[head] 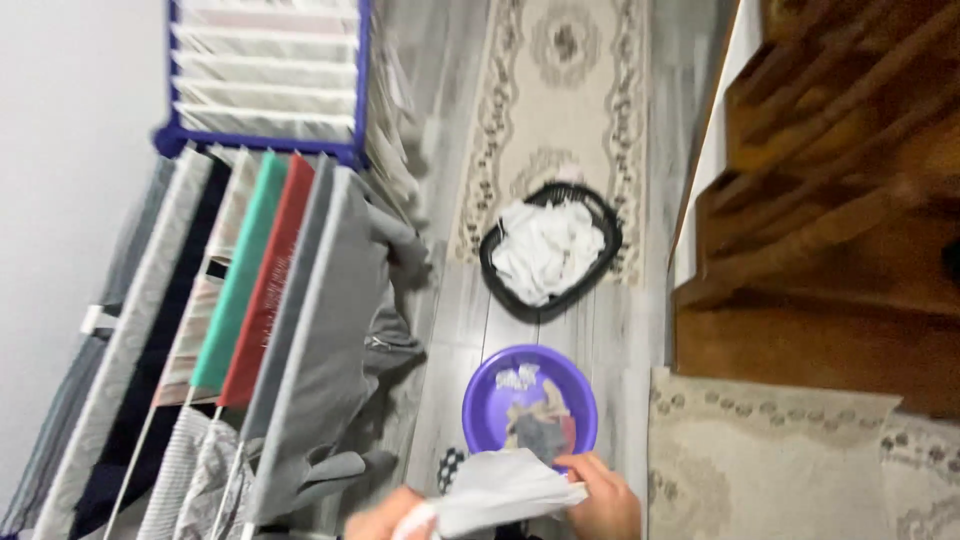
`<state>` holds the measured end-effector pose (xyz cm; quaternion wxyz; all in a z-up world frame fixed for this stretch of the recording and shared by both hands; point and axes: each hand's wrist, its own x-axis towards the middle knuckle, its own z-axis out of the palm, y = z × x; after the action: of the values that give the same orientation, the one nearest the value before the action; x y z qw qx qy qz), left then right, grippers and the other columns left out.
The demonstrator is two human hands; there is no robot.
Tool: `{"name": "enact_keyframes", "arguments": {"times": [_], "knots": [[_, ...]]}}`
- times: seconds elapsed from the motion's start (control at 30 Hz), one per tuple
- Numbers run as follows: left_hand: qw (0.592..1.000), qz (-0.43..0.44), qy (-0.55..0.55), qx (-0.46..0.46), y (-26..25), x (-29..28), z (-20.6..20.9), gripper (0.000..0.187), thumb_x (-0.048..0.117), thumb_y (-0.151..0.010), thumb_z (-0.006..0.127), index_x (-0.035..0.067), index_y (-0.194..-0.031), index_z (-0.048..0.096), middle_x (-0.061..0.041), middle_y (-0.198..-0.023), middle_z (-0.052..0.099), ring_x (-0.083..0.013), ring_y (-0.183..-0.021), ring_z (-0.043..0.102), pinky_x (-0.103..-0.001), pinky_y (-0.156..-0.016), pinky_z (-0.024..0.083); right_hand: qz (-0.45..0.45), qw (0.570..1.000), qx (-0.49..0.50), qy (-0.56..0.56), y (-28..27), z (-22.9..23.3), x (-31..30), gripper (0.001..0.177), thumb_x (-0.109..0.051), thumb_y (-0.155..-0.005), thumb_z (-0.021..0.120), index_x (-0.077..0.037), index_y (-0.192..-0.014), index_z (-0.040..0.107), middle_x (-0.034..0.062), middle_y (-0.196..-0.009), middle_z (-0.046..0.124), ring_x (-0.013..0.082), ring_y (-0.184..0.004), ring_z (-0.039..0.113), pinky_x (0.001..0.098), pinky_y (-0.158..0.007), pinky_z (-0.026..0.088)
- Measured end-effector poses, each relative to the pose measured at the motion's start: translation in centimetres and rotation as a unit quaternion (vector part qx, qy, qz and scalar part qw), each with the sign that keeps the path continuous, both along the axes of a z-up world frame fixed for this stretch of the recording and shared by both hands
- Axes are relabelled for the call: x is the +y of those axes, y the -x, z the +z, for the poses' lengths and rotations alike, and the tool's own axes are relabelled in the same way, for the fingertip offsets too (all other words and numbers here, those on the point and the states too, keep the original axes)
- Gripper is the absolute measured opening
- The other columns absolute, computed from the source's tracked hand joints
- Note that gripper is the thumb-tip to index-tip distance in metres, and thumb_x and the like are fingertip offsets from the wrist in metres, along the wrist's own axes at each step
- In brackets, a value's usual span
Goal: The person takes small garments from a purple basin, unfolds them, and hangs them on a multi-tiered indoor drying rack. The garments include patterned and striped items. The person repeats this process for several pieces, placing each on the rack's bars.
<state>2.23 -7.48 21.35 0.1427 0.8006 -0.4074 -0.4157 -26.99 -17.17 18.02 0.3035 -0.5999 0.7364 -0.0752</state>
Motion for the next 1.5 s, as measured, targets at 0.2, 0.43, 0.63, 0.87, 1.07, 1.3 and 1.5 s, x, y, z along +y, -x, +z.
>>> {"name": "enact_keyframes", "arguments": {"times": [0.2,0.43,0.63,0.87,1.07,1.3,1.5], "knots": [[0.918,-0.034,0.395,0.005,-2.8,-4.7,16.2,0.016,0.022,-0.092,0.068,0.010,-0.087,0.077,-0.001,-0.079,0.063,-0.0146,-0.075,0.059,-0.028,-0.069,0.045,0.078,0.996,-0.010,-0.051,4.2,10.1,-3.1,0.018,-0.039,-0.079,0.074,-0.044,-0.096,0.079,-0.0212,-0.100,0.072,0.0077,-0.100,0.072,0.0318,-0.079,0.052],[0.948,0.105,0.294,0.066,-4.7,-5.6,18.0,0.019,0.018,-0.089,0.069,0.014,-0.100,0.085,0.003,-0.104,0.081,-0.0099,-0.097,0.072,-0.024,-0.087,0.051,0.057,0.955,-0.291,-0.010,7.7,15.2,-4.6,0.019,-0.021,-0.080,0.086,-0.005,-0.090,0.087,0.0011,-0.082,0.067,0.0132,-0.078,0.062,0.0241,-0.077,0.043],[0.939,0.119,0.267,0.180,-4.8,-7.6,14.7,0.018,0.024,-0.090,0.056,0.011,-0.089,0.069,0.002,-0.089,0.064,-0.0119,-0.088,0.054,-0.023,-0.083,0.038,0.030,0.975,-0.215,0.047,7.0,20.5,-4.7,0.018,-0.018,-0.084,0.081,-0.006,-0.094,0.088,0.0008,-0.084,0.073,0.0125,-0.078,0.060,0.0241,-0.073,0.039],[0.951,-0.084,0.297,0.017,-4.5,-6.9,14.1,0.034,-0.004,-0.073,0.046,0.013,-0.099,0.058,-0.006,-0.090,0.055,-0.0219,-0.079,0.053,-0.036,-0.067,0.043,0.040,0.977,0.155,0.143,9.2,18.7,-5.7,0.028,-0.016,-0.094,0.063,-0.030,-0.113,0.077,-0.0018,-0.111,0.071,0.0256,-0.099,0.066,0.0410,-0.076,0.057],[0.931,0.199,0.256,-0.167,-6.5,-7.6,7.2,0.028,0.018,-0.083,0.063,0.022,-0.109,0.069,-0.005,-0.089,0.066,-0.0261,-0.074,0.068,-0.044,-0.068,0.053,-0.112,0.977,-0.173,0.050,9.0,17.7,-6.2,0.044,-0.007,-0.093,0.044,-0.018,-0.122,0.075,0.0102,-0.108,0.074,0.0291,-0.086,0.069,0.0384,-0.076,0.058],[0.808,0.399,0.138,0.410,-9.9,-10.6,-6.8,0.044,0.018,-0.094,0.062,0.020,-0.139,0.060,-0.025,-0.131,0.060,-0.0379,-0.107,0.068,-0.056,-0.085,0.062,-0.191,0.876,-0.442,0.007,11.2,8.6,-9.0,0.030,-0.010,-0.099,0.056,-0.007,-0.125,0.069,0.0162,-0.112,0.068,0.0256,-0.091,0.067,0.0460,-0.077,0.061],[0.927,0.264,0.128,0.236,-8.5,-9.4,1.5,0.048,0.007,-0.069,0.072,0.010,-0.117,0.077,-0.019,-0.096,0.064,-0.0232,-0.079,0.063,-0.030,-0.066,0.062,-0.154,0.840,-0.520,-0.010,14.4,7.6,-11.4,0.040,-0.010,-0.089,0.061,-0.006,-0.129,0.068,0.0135,-0.103,0.065,0.0179,-0.086,0.064,0.0353,-0.069,0.059]]}}
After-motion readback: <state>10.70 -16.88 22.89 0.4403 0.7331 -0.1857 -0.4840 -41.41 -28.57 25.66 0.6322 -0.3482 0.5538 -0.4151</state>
